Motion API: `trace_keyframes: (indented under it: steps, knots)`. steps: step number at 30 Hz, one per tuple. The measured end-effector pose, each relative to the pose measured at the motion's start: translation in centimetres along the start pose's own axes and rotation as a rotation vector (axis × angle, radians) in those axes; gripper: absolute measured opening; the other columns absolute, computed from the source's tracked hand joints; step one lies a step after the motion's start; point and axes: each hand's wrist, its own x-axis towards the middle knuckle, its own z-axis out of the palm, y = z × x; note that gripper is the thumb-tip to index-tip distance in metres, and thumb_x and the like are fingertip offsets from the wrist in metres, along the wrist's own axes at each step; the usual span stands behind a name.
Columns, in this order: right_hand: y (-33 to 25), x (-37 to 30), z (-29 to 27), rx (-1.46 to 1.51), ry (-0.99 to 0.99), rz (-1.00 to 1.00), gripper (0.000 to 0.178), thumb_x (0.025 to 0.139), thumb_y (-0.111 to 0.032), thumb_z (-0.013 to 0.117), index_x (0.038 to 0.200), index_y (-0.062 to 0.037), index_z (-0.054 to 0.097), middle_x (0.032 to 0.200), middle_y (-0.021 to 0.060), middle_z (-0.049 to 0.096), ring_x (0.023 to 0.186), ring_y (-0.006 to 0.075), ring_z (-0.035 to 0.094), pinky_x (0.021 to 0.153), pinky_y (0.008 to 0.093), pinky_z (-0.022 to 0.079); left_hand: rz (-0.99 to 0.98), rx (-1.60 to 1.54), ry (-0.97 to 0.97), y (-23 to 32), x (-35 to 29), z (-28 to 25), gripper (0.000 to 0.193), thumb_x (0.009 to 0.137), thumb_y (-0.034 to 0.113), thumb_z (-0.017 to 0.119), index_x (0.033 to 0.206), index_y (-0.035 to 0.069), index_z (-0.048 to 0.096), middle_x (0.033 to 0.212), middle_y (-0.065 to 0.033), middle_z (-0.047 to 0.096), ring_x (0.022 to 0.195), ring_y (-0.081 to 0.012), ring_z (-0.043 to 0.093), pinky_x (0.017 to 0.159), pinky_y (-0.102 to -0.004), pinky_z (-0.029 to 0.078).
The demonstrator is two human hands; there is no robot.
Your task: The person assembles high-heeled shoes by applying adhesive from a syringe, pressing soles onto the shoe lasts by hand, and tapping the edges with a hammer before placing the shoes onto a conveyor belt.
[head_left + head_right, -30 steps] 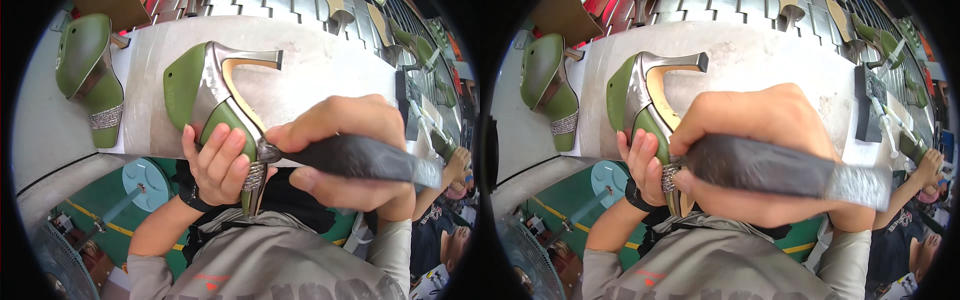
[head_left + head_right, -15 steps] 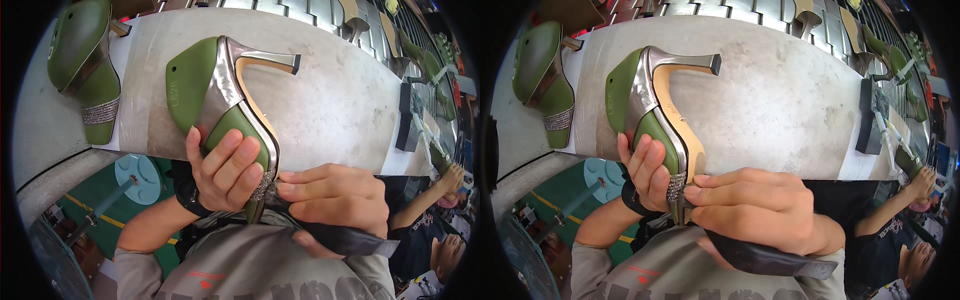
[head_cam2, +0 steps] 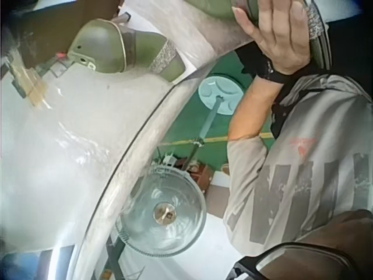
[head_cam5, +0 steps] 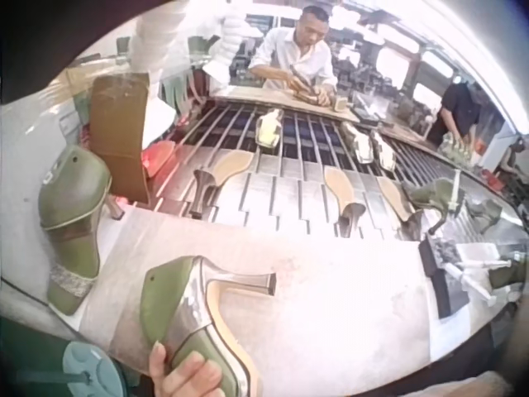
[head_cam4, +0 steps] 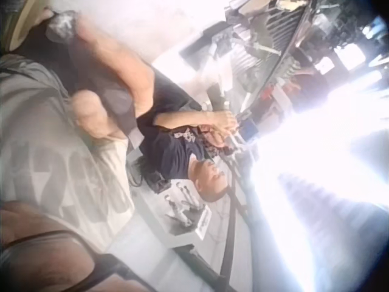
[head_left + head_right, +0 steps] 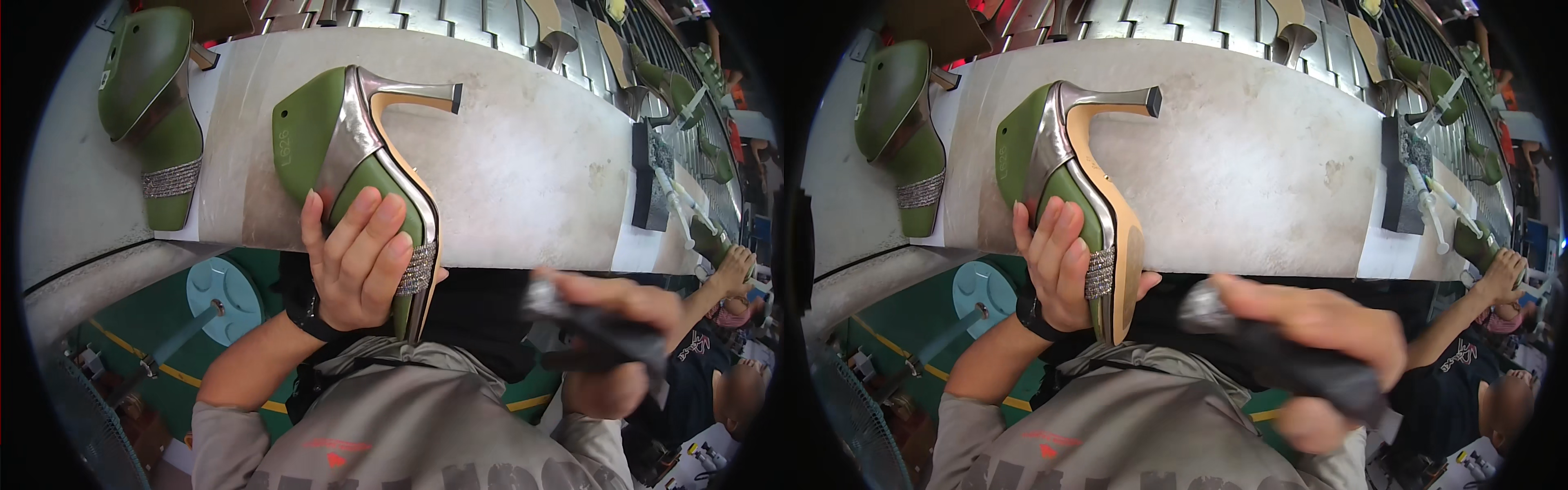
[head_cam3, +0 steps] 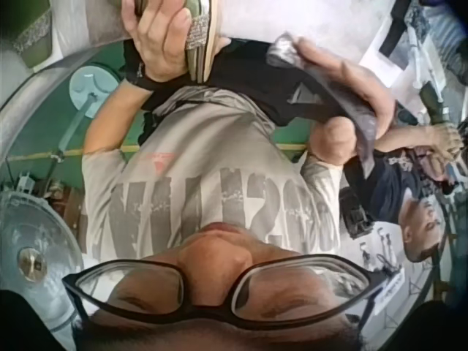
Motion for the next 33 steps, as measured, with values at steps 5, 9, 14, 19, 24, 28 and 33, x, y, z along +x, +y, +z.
trace_keyframes:
  steps: [5,9,14,19,24,28,33]
  knots:
    - [0.8,3.9,2.8,-0.455,-0.066,0.183,0.025,0.1,-0.008,0.073,0.117,0.0063,0.06,0.124,0.0292,0.073,0.105,0.0294,0.076,0.097,0.0418,0.061,-0.006,0.003,0.062,0.3,0.3,0.6,0.083,0.097,0.055,0.074,0.145,-0.003,0.039,0.144,-0.0301,0.052,0.138,-0.0471,0.054,0.119,-0.075,0.031]
    - [2.9,6.4,3.8,-0.1,0.044,0.245,0.022,0.1,0.002,0.067,0.121,0.0084,0.061,0.119,0.0241,0.075,0.09,0.0166,0.075,0.08,0.0303,0.062,-0.071,-0.006,0.082,1.0,0.5,0.9,0.071,0.101,0.053,0.068,0.145,0.002,0.044,0.144,-0.0237,0.056,0.137,-0.0407,0.056,0.12,-0.0725,0.031]
    - [0.1,7.3,1.8,-0.576,0.01,0.032,0.041,0.102,-0.031,0.064,0.124,0.0026,0.058,0.121,0.0327,0.072,0.115,0.0406,0.073,0.105,0.0507,0.056,-0.088,0.002,0.024,0.8,0.0,0.3,0.086,0.094,0.057,0.075,0.147,0.0,0.04,0.146,-0.0269,0.052,0.138,-0.0449,0.054,0.12,-0.0742,0.03]
    - [0.4,4.3,1.2,-0.218,0.184,-0.028,0.035,0.102,-0.027,0.066,0.122,0.0003,0.058,0.127,0.0317,0.07,0.111,0.0365,0.073,0.103,0.0517,0.058,-0.021,-0.011,0.017,1.1,1.2,0.6,0.086,0.095,0.057,0.075,0.147,-0.002,0.04,0.144,-0.0267,0.053,0.137,-0.0448,0.055,0.12,-0.0745,0.03]
    - [3.0,8.1,4.1,-0.104,0.03,0.279,0.023,0.099,0.0,0.069,0.119,0.0092,0.061,0.123,0.0256,0.074,0.101,0.0189,0.074,0.085,0.0327,0.063,-0.076,0.046,0.029,0.5,0.5,0.3,0.081,0.098,0.058,0.07,0.148,0.001,0.04,0.146,-0.0255,0.052,0.136,-0.0438,0.056,0.118,-0.0735,0.034]
    - [4.8,7.3,2.3,0.066,0.052,0.327,0.024,0.099,-0.005,0.067,0.118,0.0085,0.061,0.122,0.0275,0.074,0.112,0.0259,0.073,0.102,0.0408,0.058,-0.087,0.045,0.029,0.7,0.0,0.5,0.083,0.098,0.059,0.07,0.148,0.0,0.039,0.146,-0.0257,0.051,0.137,-0.0445,0.055,0.118,-0.0744,0.033]
    - [5.3,3.9,2.2,0.219,0.092,0.335,0.024,0.098,-0.007,0.065,0.116,0.0083,0.058,0.125,0.0383,0.069,0.116,0.0366,0.072,0.106,0.0493,0.056,-0.176,-0.063,0.069,1.4,-0.4,1.0,0.039,0.108,0.026,0.059,0.142,0.01,0.05,0.146,-0.0158,0.058,0.139,-0.0362,0.057,0.123,-0.0758,0.024]
